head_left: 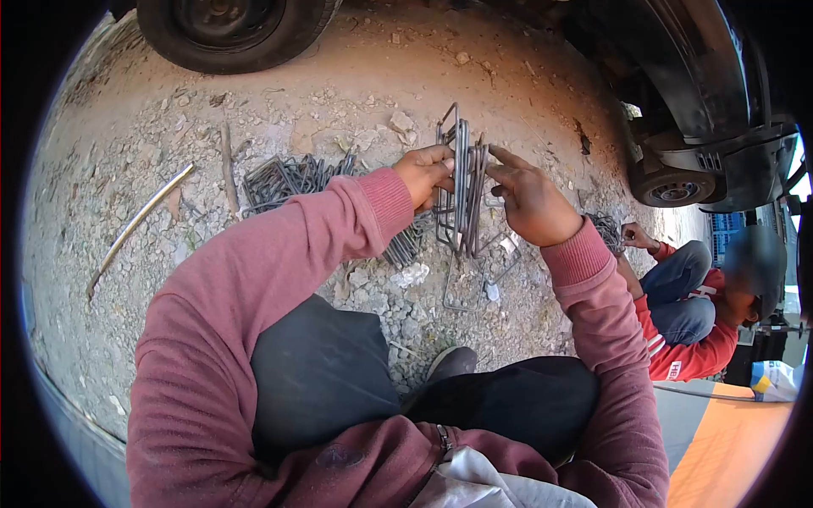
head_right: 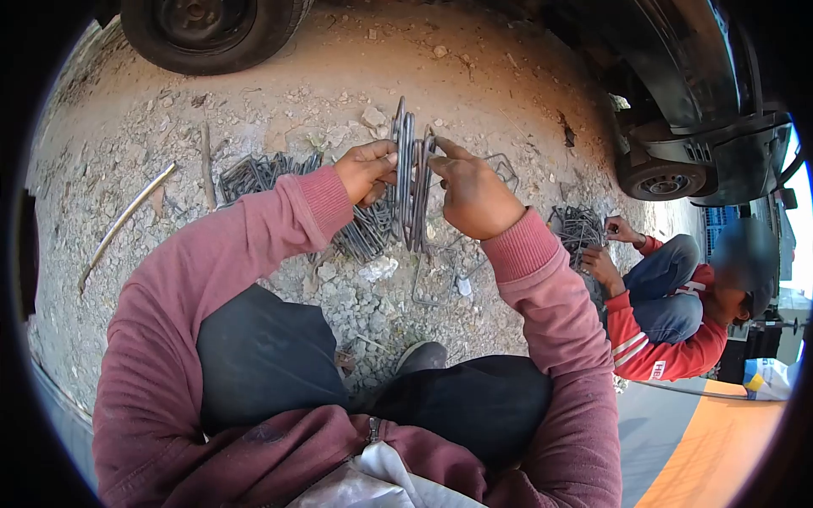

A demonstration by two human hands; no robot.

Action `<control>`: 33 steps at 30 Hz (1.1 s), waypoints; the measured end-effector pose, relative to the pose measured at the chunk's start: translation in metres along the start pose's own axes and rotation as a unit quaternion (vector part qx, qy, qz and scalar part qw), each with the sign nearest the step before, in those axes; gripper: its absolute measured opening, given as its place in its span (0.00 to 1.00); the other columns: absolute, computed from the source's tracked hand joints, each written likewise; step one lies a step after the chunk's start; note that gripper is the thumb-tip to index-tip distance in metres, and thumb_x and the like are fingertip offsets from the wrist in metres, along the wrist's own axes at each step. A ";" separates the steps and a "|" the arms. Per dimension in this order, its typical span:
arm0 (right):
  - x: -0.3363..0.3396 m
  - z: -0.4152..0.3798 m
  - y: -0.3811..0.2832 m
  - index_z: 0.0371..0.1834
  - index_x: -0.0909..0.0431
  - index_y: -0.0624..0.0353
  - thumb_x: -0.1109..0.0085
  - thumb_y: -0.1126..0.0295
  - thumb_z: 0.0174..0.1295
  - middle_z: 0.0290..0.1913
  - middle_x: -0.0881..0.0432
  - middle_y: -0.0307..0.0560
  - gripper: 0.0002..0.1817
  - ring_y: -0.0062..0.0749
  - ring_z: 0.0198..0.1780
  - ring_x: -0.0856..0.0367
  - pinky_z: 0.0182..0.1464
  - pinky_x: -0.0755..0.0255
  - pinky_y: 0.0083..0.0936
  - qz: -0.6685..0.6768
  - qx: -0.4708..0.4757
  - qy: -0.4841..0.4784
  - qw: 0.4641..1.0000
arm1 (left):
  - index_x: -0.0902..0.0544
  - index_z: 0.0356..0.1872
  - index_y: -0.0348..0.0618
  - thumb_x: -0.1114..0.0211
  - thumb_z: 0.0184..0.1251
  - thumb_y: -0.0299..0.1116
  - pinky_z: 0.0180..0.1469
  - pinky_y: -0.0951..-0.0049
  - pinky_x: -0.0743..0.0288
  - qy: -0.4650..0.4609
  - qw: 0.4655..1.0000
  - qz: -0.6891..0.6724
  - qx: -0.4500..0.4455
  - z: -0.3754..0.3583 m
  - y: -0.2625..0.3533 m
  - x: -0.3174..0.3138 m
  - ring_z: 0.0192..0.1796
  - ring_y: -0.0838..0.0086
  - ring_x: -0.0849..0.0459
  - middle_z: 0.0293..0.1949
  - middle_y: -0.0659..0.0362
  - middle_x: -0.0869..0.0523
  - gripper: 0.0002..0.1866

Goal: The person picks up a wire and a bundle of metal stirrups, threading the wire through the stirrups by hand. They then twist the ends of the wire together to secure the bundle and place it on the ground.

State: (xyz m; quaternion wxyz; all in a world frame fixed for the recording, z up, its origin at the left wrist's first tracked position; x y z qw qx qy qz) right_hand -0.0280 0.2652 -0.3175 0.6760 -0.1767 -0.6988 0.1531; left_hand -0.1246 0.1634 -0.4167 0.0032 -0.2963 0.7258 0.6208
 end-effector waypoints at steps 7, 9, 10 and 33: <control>-0.003 -0.007 -0.008 0.23 0.18 0.58 0.42 0.73 0.40 0.24 0.21 0.50 0.05 0.44 0.28 0.21 0.32 0.27 0.34 -0.165 0.039 0.017 0.985 | 0.25 0.45 0.44 0.56 0.70 0.32 0.12 0.84 0.43 -0.072 0.997 0.021 0.023 -0.012 0.006 -0.010 0.10 0.85 0.36 0.27 0.60 0.17 0.12; 0.008 -0.010 -0.013 0.22 0.19 0.56 0.39 0.70 0.41 0.24 0.20 0.45 0.05 0.41 0.28 0.22 0.31 0.28 0.32 -0.206 0.019 0.001 0.978 | 0.23 0.45 0.43 0.54 0.68 0.32 0.13 0.82 0.39 -0.048 0.987 0.149 0.015 -0.012 0.016 -0.010 0.10 0.81 0.34 0.27 0.61 0.18 0.12; 0.015 -0.012 -0.013 0.22 0.18 0.54 0.40 0.68 0.42 0.22 0.21 0.43 0.05 0.40 0.27 0.22 0.30 0.28 0.31 -0.241 0.003 0.011 0.970 | 0.23 0.43 0.40 0.53 0.67 0.32 0.16 0.78 0.33 -0.003 0.972 0.233 0.016 -0.014 0.025 -0.003 0.11 0.78 0.30 0.25 0.59 0.18 0.12; 0.032 -0.024 0.009 0.30 0.22 0.56 0.38 0.70 0.48 0.28 0.23 0.40 0.06 0.33 0.26 0.22 0.27 0.29 0.24 -0.016 0.107 0.336 0.936 | 0.20 0.37 0.37 0.48 0.68 0.39 0.22 0.86 0.51 -0.029 0.945 0.302 -0.125 -0.009 0.027 -0.004 0.19 0.90 0.43 0.17 0.72 0.34 0.14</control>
Point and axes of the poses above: each hand's wrist, its own z-axis towards the middle knuckle, its own x-axis out of the back of the hand, y = z × x, the point moved 4 cm from there along z, towards the middle knuckle
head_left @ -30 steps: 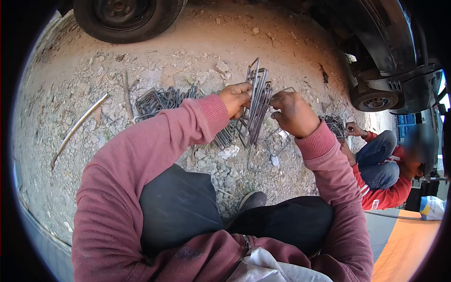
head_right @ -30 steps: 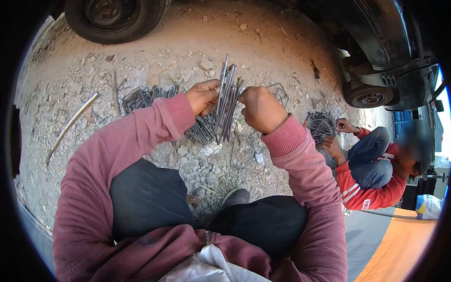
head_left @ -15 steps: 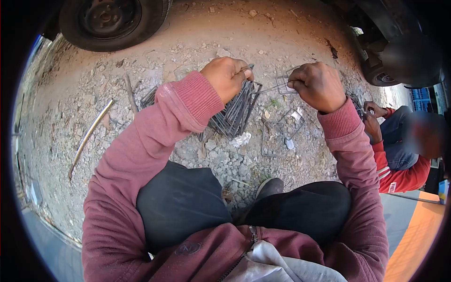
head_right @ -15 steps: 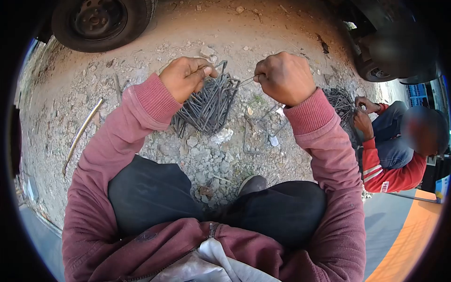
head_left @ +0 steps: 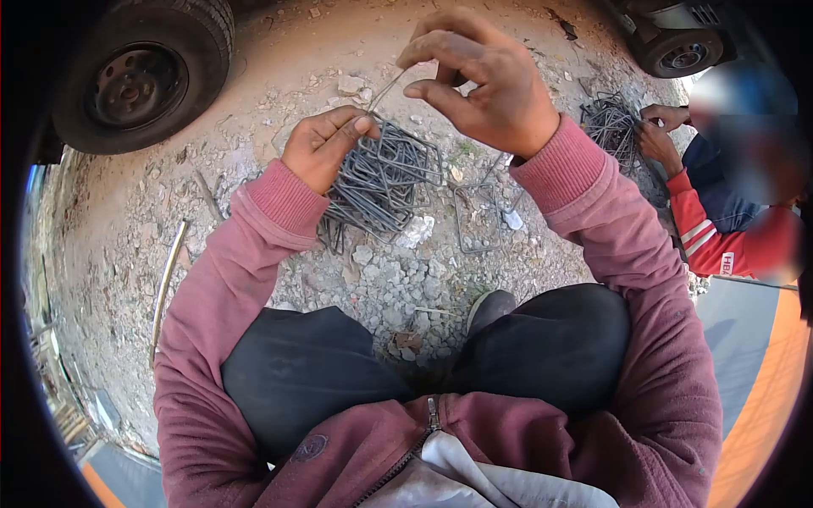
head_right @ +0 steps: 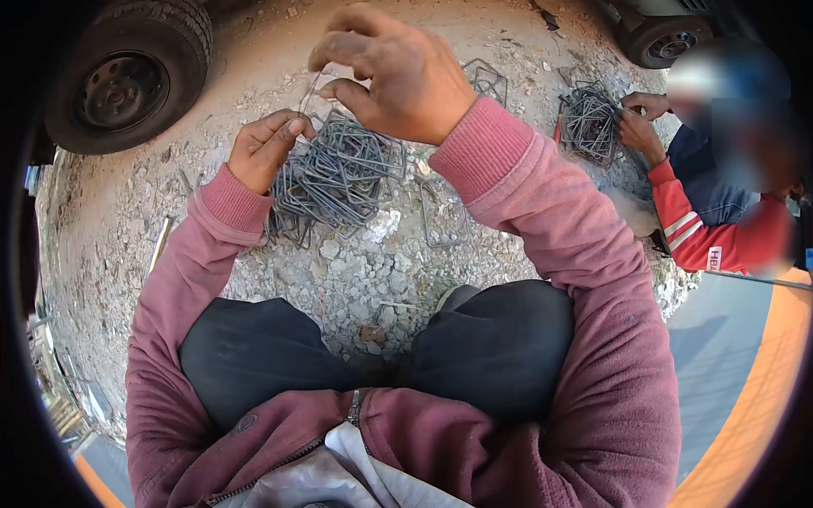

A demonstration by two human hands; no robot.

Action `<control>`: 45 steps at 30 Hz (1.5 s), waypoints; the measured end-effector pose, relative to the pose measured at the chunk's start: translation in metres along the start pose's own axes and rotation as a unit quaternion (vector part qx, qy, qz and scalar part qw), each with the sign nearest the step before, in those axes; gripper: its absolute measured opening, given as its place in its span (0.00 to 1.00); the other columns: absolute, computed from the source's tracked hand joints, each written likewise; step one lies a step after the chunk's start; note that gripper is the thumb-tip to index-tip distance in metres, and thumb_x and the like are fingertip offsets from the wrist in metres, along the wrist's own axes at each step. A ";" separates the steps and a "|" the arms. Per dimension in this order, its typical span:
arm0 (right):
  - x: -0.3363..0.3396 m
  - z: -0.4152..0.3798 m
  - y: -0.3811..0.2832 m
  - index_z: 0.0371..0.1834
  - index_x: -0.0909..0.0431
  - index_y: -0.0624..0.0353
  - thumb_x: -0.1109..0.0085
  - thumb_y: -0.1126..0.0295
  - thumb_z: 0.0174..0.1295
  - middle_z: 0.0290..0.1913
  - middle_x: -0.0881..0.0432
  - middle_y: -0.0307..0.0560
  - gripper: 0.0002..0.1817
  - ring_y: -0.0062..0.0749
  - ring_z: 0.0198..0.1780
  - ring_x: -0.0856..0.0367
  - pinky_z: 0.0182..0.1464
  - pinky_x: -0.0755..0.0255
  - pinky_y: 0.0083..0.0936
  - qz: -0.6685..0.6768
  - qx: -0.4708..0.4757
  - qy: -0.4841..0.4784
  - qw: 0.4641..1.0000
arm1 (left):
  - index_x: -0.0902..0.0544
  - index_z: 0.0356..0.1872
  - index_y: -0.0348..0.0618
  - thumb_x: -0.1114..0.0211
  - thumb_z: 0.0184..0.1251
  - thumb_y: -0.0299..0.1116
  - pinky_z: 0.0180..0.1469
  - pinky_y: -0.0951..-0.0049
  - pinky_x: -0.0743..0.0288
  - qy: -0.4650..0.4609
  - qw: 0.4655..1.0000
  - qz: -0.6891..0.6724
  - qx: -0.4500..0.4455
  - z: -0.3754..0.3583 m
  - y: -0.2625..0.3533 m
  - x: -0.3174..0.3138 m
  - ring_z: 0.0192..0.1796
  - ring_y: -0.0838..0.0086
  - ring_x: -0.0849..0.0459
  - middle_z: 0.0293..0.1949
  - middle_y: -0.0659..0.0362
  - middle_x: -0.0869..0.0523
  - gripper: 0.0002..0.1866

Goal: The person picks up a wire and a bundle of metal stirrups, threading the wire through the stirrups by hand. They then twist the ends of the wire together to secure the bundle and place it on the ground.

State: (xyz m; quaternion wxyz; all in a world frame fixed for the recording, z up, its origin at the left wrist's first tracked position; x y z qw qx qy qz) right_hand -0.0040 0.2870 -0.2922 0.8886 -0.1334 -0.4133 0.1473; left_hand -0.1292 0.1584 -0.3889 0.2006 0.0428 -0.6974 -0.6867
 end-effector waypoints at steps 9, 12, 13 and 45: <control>-0.079 -0.322 0.130 0.41 0.25 0.61 0.40 0.55 0.48 0.38 0.20 0.58 0.22 0.51 0.40 0.21 0.44 0.27 0.38 -0.161 -0.510 -0.339 0.774 | 0.21 0.38 0.37 0.47 0.67 0.39 0.15 0.87 0.54 -0.020 0.987 -0.070 0.145 -0.020 -0.004 -0.001 0.13 0.91 0.46 0.16 0.71 0.34 0.15; -0.091 -0.347 0.151 0.37 0.27 0.60 0.46 0.63 0.51 0.28 0.22 0.52 0.14 0.45 0.30 0.22 0.32 0.28 0.36 -0.096 -0.509 -0.284 0.807 | 0.22 0.39 0.37 0.47 0.67 0.40 0.14 0.88 0.54 0.004 0.981 -0.073 0.182 -0.016 -0.006 0.001 0.13 0.91 0.45 0.19 0.70 0.32 0.15; -0.091 -0.342 0.162 0.35 0.27 0.60 0.49 0.66 0.53 0.24 0.22 0.49 0.11 0.42 0.24 0.22 0.26 0.29 0.35 -0.068 -0.509 -0.274 0.813 | 0.22 0.41 0.36 0.47 0.67 0.39 0.14 0.89 0.53 0.004 0.975 -0.092 0.202 -0.016 -0.010 0.002 0.13 0.91 0.45 0.20 0.70 0.31 0.15; -0.021 -0.316 0.230 0.26 0.34 0.52 0.51 0.63 0.57 0.17 0.35 0.34 0.08 0.20 0.14 0.42 0.15 0.48 0.19 0.468 -0.737 0.162 0.460 | 0.21 0.41 0.31 0.44 0.64 0.34 0.15 0.88 0.50 0.041 0.964 -0.141 0.222 -0.017 -0.031 0.015 0.12 0.89 0.42 0.16 0.68 0.31 0.14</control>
Point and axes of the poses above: each hand's wrist, its own z-axis towards the middle knuckle, its own x-axis out of the back of the hand, y = z × x, the point moved 4 cm from there along z, towards the middle knuckle
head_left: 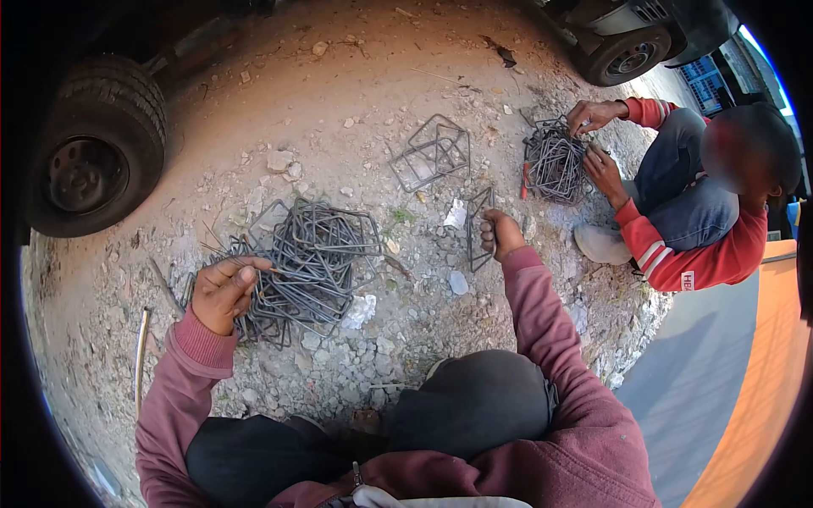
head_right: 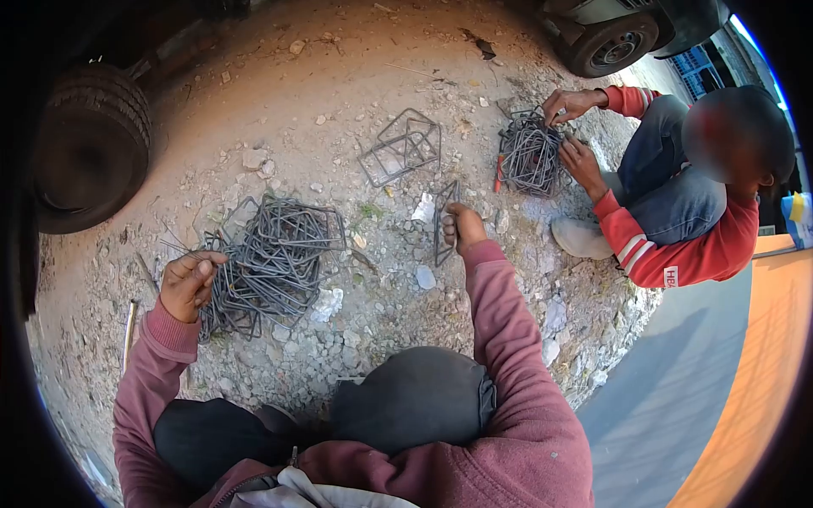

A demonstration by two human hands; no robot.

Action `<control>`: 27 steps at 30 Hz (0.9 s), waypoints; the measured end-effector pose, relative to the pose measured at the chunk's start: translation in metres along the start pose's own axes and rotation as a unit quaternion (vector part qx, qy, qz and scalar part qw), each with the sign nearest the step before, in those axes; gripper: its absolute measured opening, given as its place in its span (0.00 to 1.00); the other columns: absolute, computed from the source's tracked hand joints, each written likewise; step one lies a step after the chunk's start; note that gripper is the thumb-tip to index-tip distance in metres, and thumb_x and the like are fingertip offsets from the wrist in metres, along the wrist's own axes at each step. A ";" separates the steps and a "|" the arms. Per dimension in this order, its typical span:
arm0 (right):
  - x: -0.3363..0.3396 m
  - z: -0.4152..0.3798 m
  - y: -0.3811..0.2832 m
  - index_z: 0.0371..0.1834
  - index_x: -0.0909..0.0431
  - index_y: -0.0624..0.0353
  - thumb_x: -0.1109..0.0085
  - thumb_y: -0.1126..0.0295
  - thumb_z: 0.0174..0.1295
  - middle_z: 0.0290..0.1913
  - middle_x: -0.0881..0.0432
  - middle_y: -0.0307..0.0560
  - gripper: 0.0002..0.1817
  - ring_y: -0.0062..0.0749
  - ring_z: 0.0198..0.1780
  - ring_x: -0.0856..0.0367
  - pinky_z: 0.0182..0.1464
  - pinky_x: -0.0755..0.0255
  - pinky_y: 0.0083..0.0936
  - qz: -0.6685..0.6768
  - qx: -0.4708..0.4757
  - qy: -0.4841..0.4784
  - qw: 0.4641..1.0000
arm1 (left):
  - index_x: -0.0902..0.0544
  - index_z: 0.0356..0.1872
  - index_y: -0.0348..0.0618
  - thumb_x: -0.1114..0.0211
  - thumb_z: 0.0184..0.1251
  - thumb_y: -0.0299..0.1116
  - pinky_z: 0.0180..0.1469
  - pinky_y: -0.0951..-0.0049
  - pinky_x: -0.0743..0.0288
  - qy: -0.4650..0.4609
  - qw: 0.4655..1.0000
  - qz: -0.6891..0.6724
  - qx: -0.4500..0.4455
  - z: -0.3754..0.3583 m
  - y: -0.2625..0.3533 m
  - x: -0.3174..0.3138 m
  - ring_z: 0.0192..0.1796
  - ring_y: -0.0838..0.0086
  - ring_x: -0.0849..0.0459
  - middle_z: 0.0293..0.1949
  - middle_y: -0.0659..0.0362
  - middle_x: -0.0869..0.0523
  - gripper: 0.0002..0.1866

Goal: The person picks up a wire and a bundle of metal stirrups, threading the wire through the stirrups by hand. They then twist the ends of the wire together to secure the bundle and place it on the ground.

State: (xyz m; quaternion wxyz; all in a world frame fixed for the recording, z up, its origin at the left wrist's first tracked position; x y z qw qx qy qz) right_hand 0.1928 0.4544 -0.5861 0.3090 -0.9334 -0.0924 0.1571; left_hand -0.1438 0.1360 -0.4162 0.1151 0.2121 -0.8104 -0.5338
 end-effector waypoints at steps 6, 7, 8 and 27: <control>-0.027 0.013 -0.097 0.29 0.29 0.55 0.50 0.67 0.62 0.20 0.30 0.35 0.06 0.20 0.19 0.32 0.22 0.37 0.18 -0.174 0.376 0.074 0.907 | 0.22 0.41 0.30 0.44 0.64 0.34 0.15 0.88 0.49 -0.004 1.000 -0.030 -0.007 0.008 -0.001 0.001 0.12 0.89 0.42 0.16 0.68 0.31 0.14; -0.042 0.024 -0.107 0.32 0.28 0.56 0.50 0.67 0.61 0.21 0.28 0.38 0.05 0.23 0.21 0.30 0.24 0.34 0.21 -0.268 0.434 0.077 0.857 | 0.22 0.41 0.30 0.44 0.64 0.34 0.15 0.88 0.49 -0.004 0.999 -0.031 -0.010 0.010 -0.001 0.001 0.12 0.89 0.42 0.16 0.68 0.31 0.14; -0.057 0.033 -0.115 0.35 0.26 0.57 0.49 0.68 0.60 0.22 0.26 0.40 0.06 0.27 0.22 0.27 0.27 0.32 0.24 -0.359 0.487 0.079 0.792 | 0.22 0.41 0.29 0.44 0.64 0.34 0.15 0.88 0.50 0.003 0.999 -0.031 -0.009 0.011 -0.002 0.001 0.12 0.89 0.43 0.16 0.68 0.32 0.15; -0.074 0.075 -0.034 0.45 0.25 0.60 0.48 0.73 0.48 0.34 0.19 0.56 0.18 0.49 0.37 0.20 0.41 0.28 0.39 -0.625 0.462 0.082 0.624 | 0.23 0.40 0.29 0.44 0.65 0.36 0.14 0.87 0.49 0.036 0.998 -0.049 0.008 0.022 -0.005 0.011 0.12 0.89 0.44 0.16 0.67 0.32 0.15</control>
Point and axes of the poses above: each hand's wrist, its own z-axis towards the middle knuckle, its own x-axis out of the back of the hand, y = z × x, the point moved 4 cm from there along z, towards the middle knuckle
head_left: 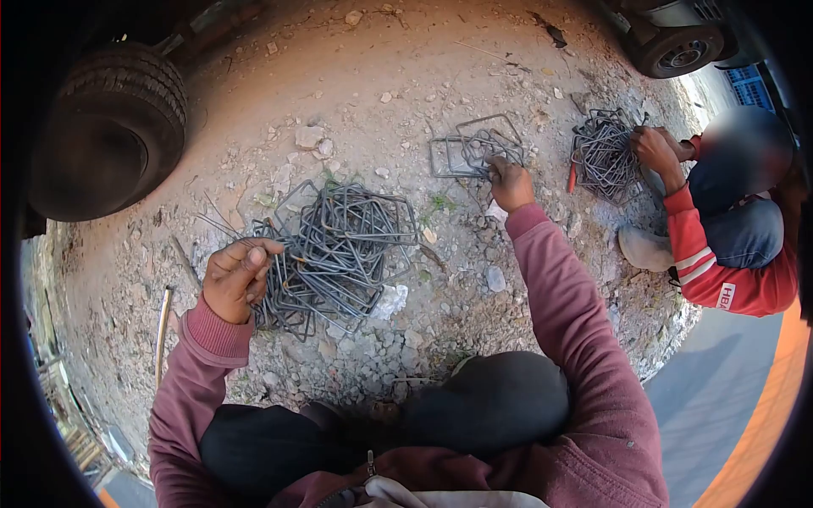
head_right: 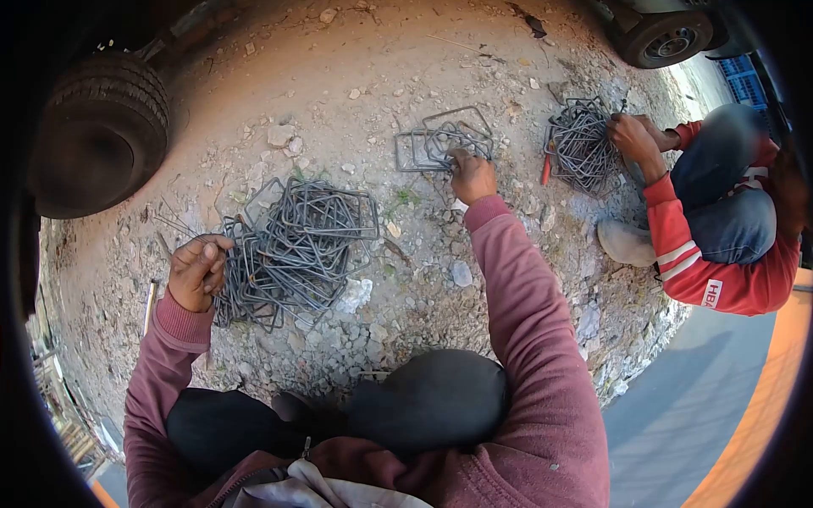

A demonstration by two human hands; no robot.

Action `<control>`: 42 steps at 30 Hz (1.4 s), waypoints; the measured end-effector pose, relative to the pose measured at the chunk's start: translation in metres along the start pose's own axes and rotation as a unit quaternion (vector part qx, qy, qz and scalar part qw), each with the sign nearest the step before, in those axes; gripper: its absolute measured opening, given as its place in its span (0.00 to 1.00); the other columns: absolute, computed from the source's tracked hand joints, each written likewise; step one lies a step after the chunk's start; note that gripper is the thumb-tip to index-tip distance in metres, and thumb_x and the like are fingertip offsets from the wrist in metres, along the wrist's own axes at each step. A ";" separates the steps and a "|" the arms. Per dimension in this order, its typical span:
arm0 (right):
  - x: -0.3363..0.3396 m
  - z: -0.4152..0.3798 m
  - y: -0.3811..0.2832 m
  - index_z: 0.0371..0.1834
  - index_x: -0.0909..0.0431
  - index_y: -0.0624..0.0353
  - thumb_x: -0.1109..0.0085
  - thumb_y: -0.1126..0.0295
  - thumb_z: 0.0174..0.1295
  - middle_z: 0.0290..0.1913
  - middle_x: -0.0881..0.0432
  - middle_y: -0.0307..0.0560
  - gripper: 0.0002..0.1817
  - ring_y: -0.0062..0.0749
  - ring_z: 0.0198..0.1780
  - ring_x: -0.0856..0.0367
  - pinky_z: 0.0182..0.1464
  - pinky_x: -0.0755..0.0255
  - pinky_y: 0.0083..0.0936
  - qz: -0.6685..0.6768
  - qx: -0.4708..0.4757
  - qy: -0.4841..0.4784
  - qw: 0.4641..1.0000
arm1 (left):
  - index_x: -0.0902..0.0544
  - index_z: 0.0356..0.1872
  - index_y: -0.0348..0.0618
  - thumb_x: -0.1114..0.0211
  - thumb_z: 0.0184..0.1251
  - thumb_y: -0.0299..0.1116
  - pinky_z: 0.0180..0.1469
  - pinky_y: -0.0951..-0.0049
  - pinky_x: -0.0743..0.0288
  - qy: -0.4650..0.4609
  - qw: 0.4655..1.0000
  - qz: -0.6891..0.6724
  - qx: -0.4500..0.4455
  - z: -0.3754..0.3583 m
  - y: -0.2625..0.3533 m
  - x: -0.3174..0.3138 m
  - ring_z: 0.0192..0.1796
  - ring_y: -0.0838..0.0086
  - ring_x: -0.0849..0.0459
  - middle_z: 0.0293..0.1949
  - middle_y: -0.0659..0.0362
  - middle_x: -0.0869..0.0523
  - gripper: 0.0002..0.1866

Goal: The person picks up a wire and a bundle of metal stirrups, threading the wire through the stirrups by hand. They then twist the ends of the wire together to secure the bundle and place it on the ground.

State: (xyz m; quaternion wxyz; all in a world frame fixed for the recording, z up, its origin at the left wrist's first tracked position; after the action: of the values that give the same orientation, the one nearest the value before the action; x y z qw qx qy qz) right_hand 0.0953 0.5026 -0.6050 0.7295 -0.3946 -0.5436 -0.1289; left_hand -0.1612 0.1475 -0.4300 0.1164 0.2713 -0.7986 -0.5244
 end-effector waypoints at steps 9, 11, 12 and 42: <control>0.118 0.004 0.034 0.40 0.24 0.64 0.50 0.75 0.58 0.30 0.20 0.42 0.09 0.24 0.30 0.23 0.34 0.29 0.22 0.358 -0.136 0.263 0.885 | 0.24 0.40 0.28 0.45 0.65 0.36 0.14 0.88 0.50 0.006 1.000 -0.013 -0.008 0.004 0.001 -0.006 0.12 0.89 0.44 0.16 0.67 0.33 0.16; 0.124 0.010 0.007 0.38 0.24 0.64 0.49 0.72 0.59 0.31 0.19 0.44 0.08 0.29 0.30 0.21 0.33 0.28 0.26 0.235 -0.067 0.263 0.934 | 0.23 0.40 0.29 0.45 0.65 0.36 0.14 0.88 0.49 0.004 1.000 -0.006 -0.009 0.005 0.001 -0.009 0.12 0.89 0.44 0.16 0.67 0.33 0.16; 0.120 0.012 0.004 0.37 0.24 0.64 0.48 0.70 0.58 0.33 0.19 0.47 0.09 0.34 0.31 0.20 0.35 0.28 0.29 0.134 -0.070 0.230 0.961 | 0.23 0.40 0.29 0.45 0.65 0.36 0.14 0.88 0.49 0.004 1.000 -0.001 -0.011 0.005 0.002 -0.010 0.12 0.89 0.44 0.16 0.67 0.33 0.16; 0.060 0.017 0.057 0.39 0.21 0.57 0.46 0.73 0.49 0.38 0.21 0.57 0.13 0.48 0.42 0.22 0.47 0.30 0.36 0.145 -0.252 0.174 0.941 | 0.23 0.40 0.29 0.45 0.65 0.35 0.15 0.87 0.48 0.016 1.000 0.011 0.007 0.005 -0.006 -0.009 0.12 0.88 0.44 0.16 0.67 0.33 0.15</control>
State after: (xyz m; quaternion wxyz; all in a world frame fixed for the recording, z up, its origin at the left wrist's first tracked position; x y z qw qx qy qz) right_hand 0.1408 0.5667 -0.5743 0.7002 -0.6114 -0.2952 -0.2208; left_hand -0.1545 0.1544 -0.4366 0.1330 0.2716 -0.8031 -0.5135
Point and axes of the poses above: each hand's wrist, its own z-axis towards the middle knuckle, its own x-axis out of the back of the hand, y = z × x, the point moved 4 cm from there along z, towards the middle knuckle
